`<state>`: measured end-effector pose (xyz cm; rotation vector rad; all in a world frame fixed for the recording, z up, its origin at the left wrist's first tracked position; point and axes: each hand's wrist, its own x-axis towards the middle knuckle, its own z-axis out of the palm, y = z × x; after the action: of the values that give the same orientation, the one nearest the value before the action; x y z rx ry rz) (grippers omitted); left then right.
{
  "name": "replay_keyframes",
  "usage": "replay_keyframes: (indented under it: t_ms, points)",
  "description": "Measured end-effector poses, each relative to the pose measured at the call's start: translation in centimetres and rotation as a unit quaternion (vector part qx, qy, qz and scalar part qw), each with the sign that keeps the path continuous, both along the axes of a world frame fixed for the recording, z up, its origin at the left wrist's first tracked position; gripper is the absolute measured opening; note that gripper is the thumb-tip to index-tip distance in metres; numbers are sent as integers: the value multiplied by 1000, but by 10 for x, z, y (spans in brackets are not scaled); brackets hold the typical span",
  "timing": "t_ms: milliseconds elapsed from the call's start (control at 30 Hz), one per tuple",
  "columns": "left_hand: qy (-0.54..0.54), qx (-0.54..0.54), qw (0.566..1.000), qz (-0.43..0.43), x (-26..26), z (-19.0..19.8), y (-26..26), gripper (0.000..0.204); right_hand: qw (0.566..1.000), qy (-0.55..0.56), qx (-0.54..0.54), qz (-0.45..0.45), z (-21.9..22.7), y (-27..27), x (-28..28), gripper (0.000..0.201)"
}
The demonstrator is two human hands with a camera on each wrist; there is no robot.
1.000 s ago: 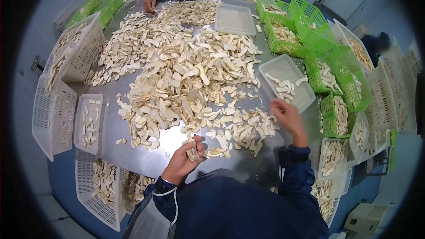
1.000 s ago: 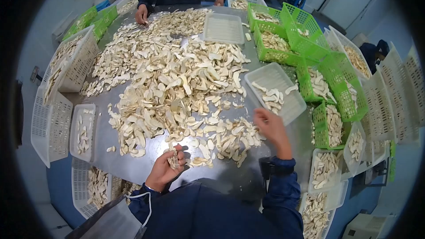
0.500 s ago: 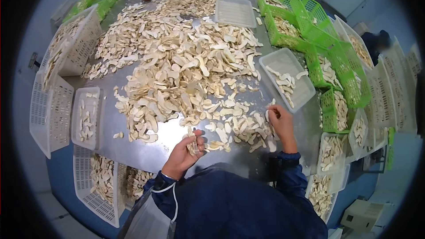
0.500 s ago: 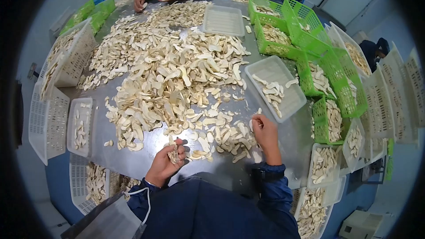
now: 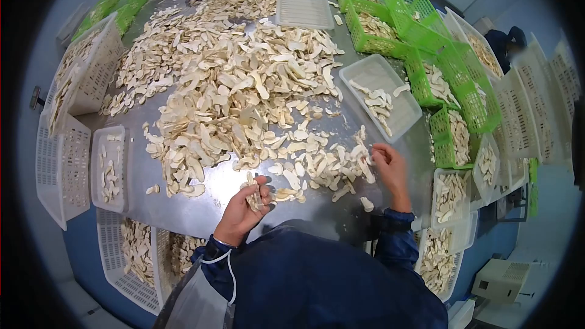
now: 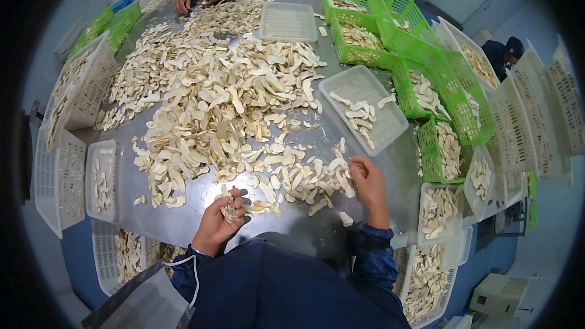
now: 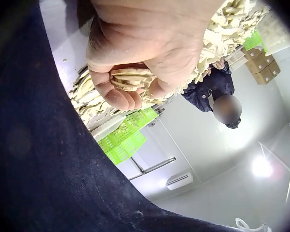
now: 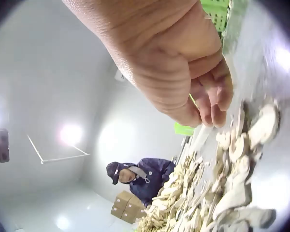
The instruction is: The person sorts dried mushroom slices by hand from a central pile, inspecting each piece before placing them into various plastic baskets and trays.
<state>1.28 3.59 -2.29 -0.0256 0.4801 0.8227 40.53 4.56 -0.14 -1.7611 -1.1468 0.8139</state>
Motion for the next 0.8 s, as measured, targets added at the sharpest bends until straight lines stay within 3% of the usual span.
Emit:
replay_keyframes:
  t_ms: [67, 167, 267, 367, 400, 600, 800]
  points:
    - [-1, -3, 1000, 7, -1, 0, 1, 27, 999, -34, 2, -24, 3, -16, 19, 19]
    - [-13, -4, 1000, 19, -5, -2, 4, 28, 985, -122, -121, 14, 24, -44, 32, 19]
    - [-38, -7, 999, 20, -8, -6, 8, 29, 949, -245, -191, 51, 39, -56, 8, 24]
    - [-43, -21, 999, 3, 0, -8, 8, 27, 956, -287, -33, 47, 9, -60, -7, 28]
    - [-32, -22, 999, -10, 5, -10, 8, 28, 953, -295, -48, 48, 13, -58, -15, 29]
    - [-15, -12, 996, -84, 42, -6, 13, 25, 991, -106, -82, 9, 13, -54, -13, 20]
    - [-16, -22, 996, -83, 44, -6, 16, 24, 980, -168, -102, 41, 21, -57, 0, 17]
